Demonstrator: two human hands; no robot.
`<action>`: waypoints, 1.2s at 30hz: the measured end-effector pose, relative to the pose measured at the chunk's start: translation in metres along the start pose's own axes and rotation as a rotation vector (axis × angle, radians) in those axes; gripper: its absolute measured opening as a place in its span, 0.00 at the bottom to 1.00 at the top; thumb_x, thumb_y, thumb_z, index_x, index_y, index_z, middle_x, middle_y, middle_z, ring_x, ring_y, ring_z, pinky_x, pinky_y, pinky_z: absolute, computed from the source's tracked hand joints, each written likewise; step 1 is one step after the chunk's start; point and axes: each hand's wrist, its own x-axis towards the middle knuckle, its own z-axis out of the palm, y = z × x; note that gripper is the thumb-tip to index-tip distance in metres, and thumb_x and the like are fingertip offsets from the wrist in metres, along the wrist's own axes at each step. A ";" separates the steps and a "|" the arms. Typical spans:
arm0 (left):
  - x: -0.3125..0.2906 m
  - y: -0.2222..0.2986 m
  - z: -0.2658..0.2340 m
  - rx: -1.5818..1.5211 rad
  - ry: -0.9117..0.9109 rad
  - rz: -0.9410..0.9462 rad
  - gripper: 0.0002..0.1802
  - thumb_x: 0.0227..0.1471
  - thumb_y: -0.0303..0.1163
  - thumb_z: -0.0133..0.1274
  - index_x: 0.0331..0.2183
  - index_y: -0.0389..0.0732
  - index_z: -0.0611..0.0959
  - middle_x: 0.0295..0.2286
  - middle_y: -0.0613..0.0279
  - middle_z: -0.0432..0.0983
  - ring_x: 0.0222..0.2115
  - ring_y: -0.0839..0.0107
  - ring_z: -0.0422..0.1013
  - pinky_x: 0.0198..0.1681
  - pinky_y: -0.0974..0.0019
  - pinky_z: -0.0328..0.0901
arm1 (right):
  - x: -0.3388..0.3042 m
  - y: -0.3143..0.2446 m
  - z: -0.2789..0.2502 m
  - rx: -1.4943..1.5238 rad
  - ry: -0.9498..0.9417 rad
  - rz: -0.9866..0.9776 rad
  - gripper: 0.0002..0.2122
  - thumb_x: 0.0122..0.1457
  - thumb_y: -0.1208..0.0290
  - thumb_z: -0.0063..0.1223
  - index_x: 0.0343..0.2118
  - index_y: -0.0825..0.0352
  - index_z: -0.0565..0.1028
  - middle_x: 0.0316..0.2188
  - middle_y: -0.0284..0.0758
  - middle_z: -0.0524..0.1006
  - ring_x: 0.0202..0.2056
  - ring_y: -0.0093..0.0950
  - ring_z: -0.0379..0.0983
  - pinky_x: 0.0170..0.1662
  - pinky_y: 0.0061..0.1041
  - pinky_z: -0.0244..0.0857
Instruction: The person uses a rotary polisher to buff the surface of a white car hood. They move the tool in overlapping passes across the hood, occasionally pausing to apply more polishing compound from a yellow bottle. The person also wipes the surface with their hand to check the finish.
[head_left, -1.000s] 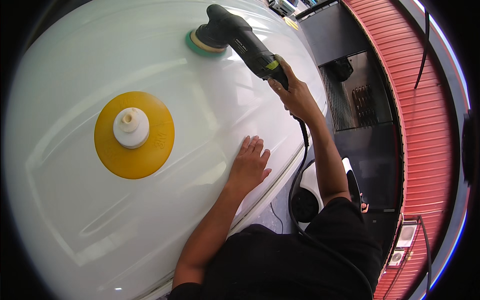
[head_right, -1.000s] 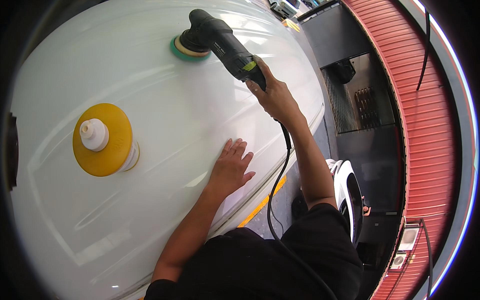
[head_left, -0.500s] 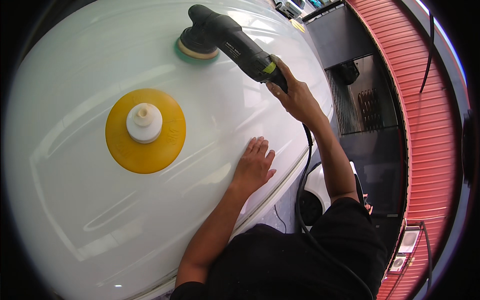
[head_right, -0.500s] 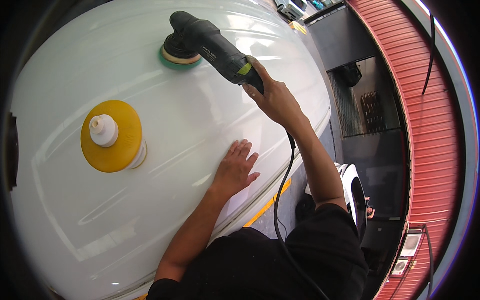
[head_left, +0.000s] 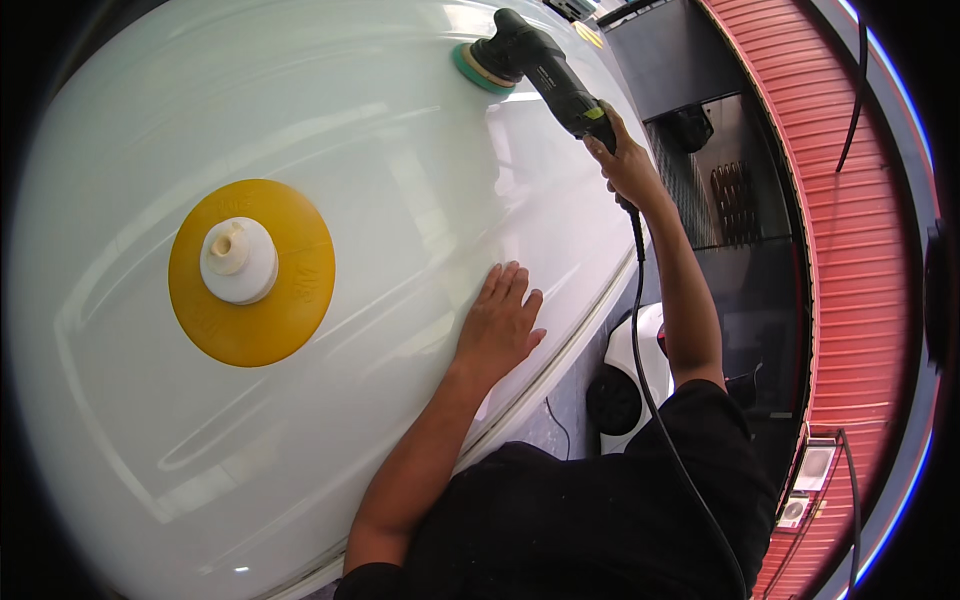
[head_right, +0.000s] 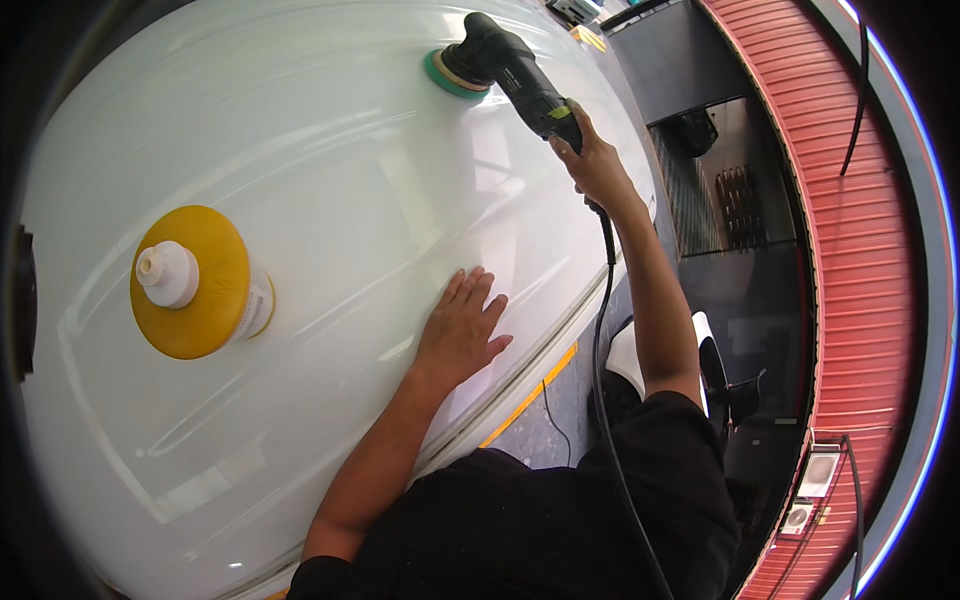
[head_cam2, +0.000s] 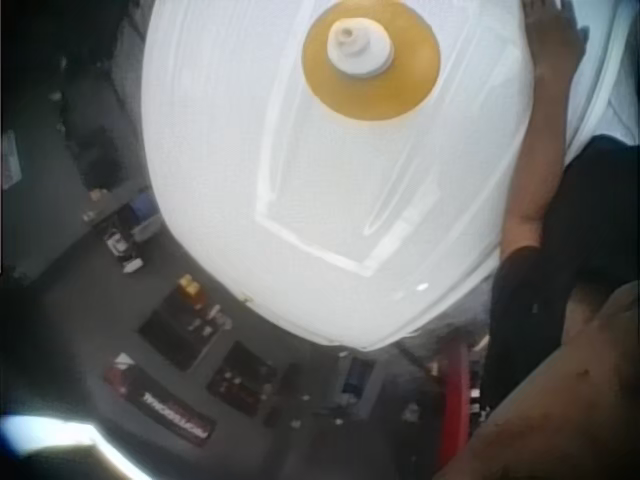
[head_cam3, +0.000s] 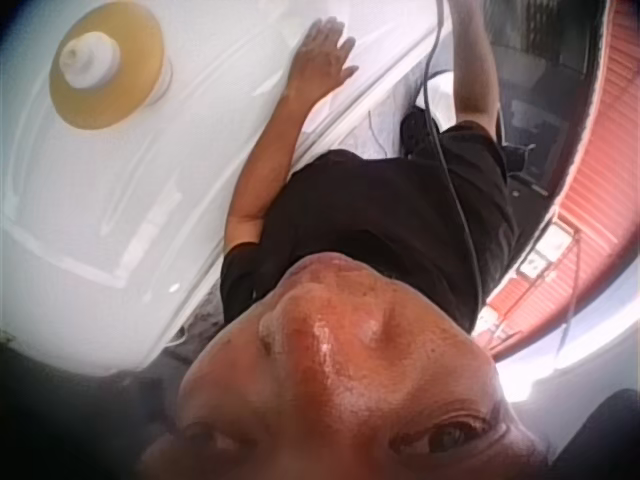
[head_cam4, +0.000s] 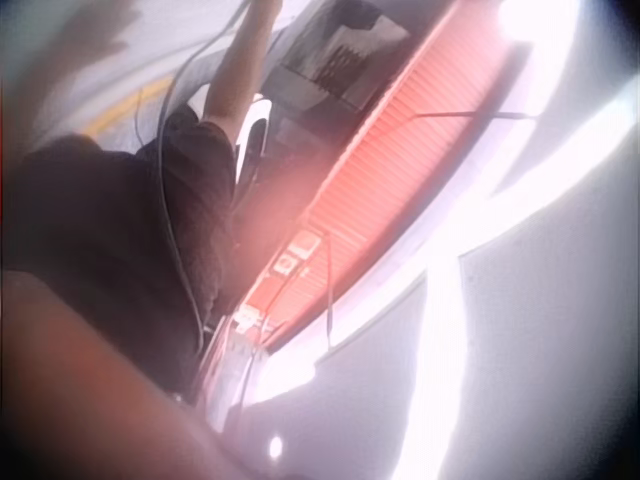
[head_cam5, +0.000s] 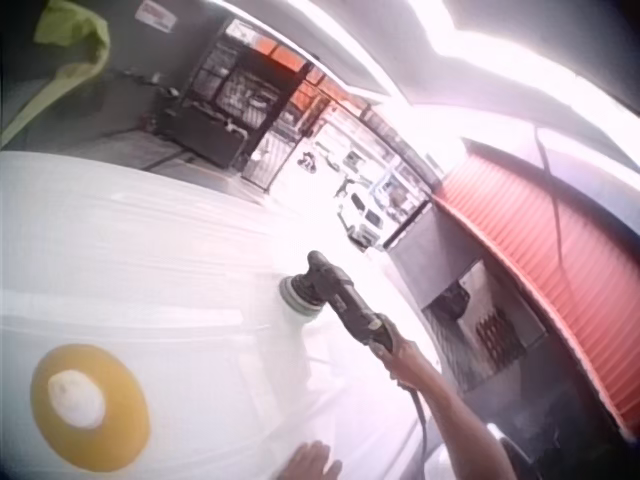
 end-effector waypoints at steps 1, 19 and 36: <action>0.000 0.002 -0.002 -0.005 0.000 -0.001 0.28 0.53 0.44 0.67 0.51 0.40 0.82 0.60 0.46 0.70 0.68 0.53 0.60 0.75 0.50 0.49 | 0.003 0.004 -0.001 -0.015 0.028 0.031 0.34 0.70 0.54 0.54 0.75 0.52 0.54 0.26 0.42 0.79 0.19 0.29 0.75 0.24 0.34 0.72; 0.002 0.003 -0.009 0.020 -0.005 -0.006 0.28 0.52 0.42 0.68 0.51 0.40 0.82 0.59 0.46 0.71 0.66 0.53 0.62 0.75 0.48 0.48 | -0.079 -0.021 0.042 0.081 0.048 0.053 0.38 0.71 0.58 0.54 0.76 0.58 0.46 0.24 0.46 0.80 0.19 0.33 0.78 0.24 0.35 0.72; 0.006 0.003 -0.016 -0.031 0.016 -0.035 0.26 0.51 0.37 0.68 0.50 0.37 0.83 0.58 0.49 0.71 0.66 0.54 0.63 0.74 0.50 0.50 | -0.182 0.013 0.065 0.135 0.028 -0.041 0.34 0.72 0.61 0.51 0.76 0.50 0.49 0.45 0.59 0.81 0.47 0.58 0.80 0.49 0.47 0.72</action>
